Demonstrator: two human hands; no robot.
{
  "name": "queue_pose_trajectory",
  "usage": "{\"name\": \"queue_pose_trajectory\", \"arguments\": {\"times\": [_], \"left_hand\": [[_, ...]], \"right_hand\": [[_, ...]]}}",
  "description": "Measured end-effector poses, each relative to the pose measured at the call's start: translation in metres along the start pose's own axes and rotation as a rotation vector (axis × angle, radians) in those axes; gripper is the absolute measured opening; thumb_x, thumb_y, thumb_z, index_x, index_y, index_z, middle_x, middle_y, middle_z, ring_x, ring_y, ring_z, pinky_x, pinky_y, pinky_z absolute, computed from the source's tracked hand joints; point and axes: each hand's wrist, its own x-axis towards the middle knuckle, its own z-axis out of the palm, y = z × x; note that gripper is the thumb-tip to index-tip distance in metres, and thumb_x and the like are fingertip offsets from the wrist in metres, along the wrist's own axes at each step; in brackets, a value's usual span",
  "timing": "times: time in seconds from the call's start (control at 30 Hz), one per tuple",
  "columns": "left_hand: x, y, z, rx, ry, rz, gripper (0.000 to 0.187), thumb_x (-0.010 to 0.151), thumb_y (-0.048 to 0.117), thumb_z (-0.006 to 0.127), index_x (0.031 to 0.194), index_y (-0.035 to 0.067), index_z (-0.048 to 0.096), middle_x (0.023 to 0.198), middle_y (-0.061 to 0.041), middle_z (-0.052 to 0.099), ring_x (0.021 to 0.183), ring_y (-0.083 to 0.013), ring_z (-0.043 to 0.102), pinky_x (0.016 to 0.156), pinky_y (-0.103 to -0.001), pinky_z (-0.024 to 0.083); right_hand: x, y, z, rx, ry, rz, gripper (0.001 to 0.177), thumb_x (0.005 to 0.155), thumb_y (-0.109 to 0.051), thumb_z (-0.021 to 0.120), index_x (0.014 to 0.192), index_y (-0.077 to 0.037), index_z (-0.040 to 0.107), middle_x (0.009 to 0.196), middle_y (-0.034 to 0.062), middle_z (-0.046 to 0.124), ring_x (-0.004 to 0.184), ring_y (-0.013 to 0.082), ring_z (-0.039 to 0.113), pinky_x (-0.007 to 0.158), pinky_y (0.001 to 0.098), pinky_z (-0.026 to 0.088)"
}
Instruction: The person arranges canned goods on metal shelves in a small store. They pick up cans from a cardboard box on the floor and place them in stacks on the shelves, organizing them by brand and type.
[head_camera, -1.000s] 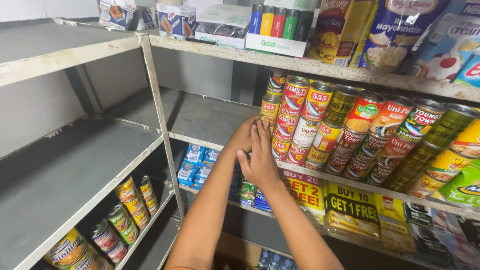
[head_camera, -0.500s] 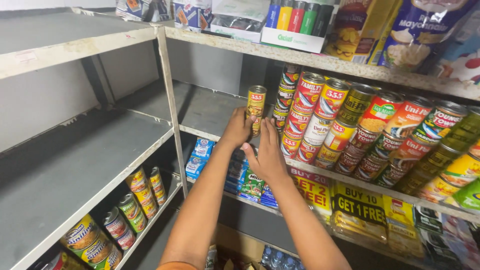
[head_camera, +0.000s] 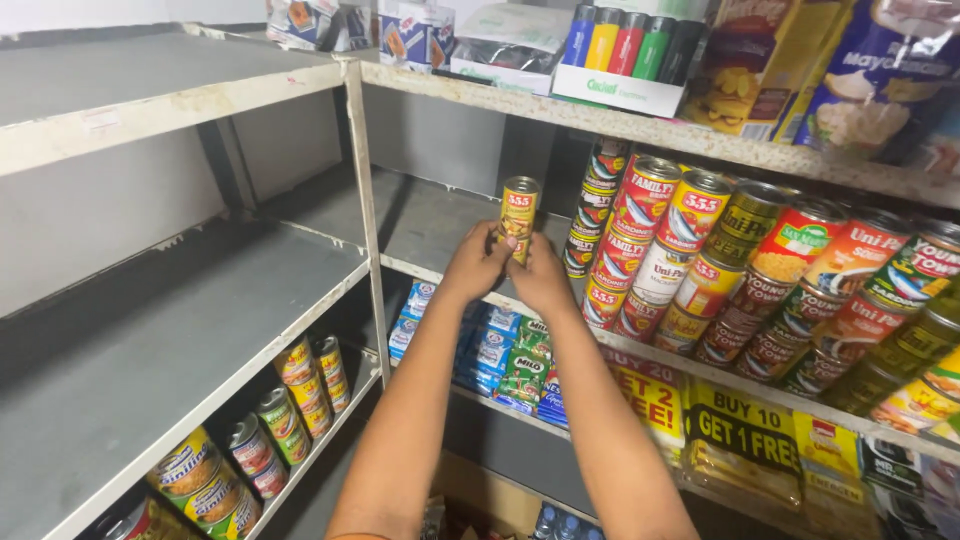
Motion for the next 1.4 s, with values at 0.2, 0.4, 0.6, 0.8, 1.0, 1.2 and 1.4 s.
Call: {"name": "queue_pose_trajectory", "arguments": {"times": [0.2, 0.4, 0.6, 0.8, 1.0, 1.2, 1.4], "left_hand": [[-0.008, -0.012, 0.001, 0.026, 0.074, 0.077, 0.053, 0.09, 0.027, 0.078, 0.129, -0.003, 0.059, 0.119, -0.017, 0.067, 0.105, -0.0245, 0.069, 0.093, -0.035, 0.055], [-0.02, 0.003, 0.0, 0.106, 0.206, 0.123, 0.058, 0.085, 0.017, 0.078, 0.132, -0.003, 0.051, 0.116, -0.016, 0.058, 0.093, -0.0235, 0.065, 0.079, -0.035, 0.057], [-0.023, 0.004, 0.001, 0.173, 0.229, 0.107, 0.05, 0.088, 0.015, 0.075, 0.129, -0.002, 0.053, 0.113, -0.015, 0.059, 0.088, -0.0244, 0.067, 0.08, -0.036, 0.056], [-0.021, 0.001, 0.002, 0.265, 0.201, 0.105, 0.039, 0.091, 0.017, 0.075, 0.124, 0.003, 0.06, 0.114, -0.016, 0.06, 0.094, -0.0308, 0.067, 0.082, -0.04, 0.056], [-0.022, 0.022, -0.004, 0.267, 0.138, 0.03, 0.053, 0.075, 0.013, 0.081, 0.122, 0.002, 0.058, 0.113, -0.017, 0.058, 0.094, -0.0312, 0.065, 0.082, -0.039, 0.055], [-0.026, 0.012, 0.005, 0.048, 0.282, 0.1, 0.057, 0.075, 0.006, 0.075, 0.127, -0.001, 0.052, 0.108, -0.013, 0.055, 0.087, -0.0204, 0.059, 0.076, -0.031, 0.055], [-0.014, 0.06, 0.028, -0.14, 0.255, 0.196, 0.043, 0.085, 0.013, 0.078, 0.122, 0.002, 0.061, 0.102, -0.009, 0.059, 0.084, -0.0147, 0.06, 0.075, -0.029, 0.056]], "right_hand": [[0.008, 0.023, 0.001, 0.18, -0.081, -0.061, 0.037, 0.092, -0.001, 0.059, 0.129, 0.0, 0.052, 0.122, 0.0149, 0.071, 0.109, 0.0208, 0.071, 0.088, 0.0329, 0.059], [-0.003, -0.002, 0.0, -0.195, 0.054, -0.052, 0.031, 0.093, -0.01, 0.065, 0.121, 0.0, 0.057, 0.109, 0.0191, 0.074, 0.098, 0.0288, 0.076, 0.082, 0.0383, 0.058], [-0.005, -0.012, 0.009, -0.273, 0.114, -0.048, 0.029, 0.095, -0.017, 0.068, 0.117, -0.001, 0.059, 0.105, 0.0234, 0.075, 0.101, 0.0354, 0.074, 0.083, 0.0424, 0.058], [-0.005, -0.002, 0.009, -0.318, 0.134, -0.095, 0.031, 0.089, -0.015, 0.069, 0.114, 0.001, 0.061, 0.104, 0.0253, 0.072, 0.097, 0.0396, 0.073, 0.081, 0.0463, 0.058], [-0.003, 0.002, 0.008, -0.415, 0.12, -0.157, 0.033, 0.084, -0.01, 0.07, 0.114, 0.001, 0.064, 0.109, 0.0267, 0.069, 0.107, 0.0463, 0.061, 0.092, 0.052, 0.049], [-0.038, -0.027, 0.004, -0.405, 0.226, -0.377, 0.055, 0.085, -0.004, 0.07, 0.136, 0.008, 0.051, 0.124, 0.0305, 0.053, 0.117, 0.0489, 0.053, 0.101, 0.0519, 0.047], [-0.118, -0.081, -0.011, -0.458, 0.406, -0.499, 0.06, 0.081, -0.004, 0.077, 0.134, 0.002, 0.051, 0.132, 0.0254, 0.05, 0.125, 0.0435, 0.049, 0.109, 0.0525, 0.039]]}}
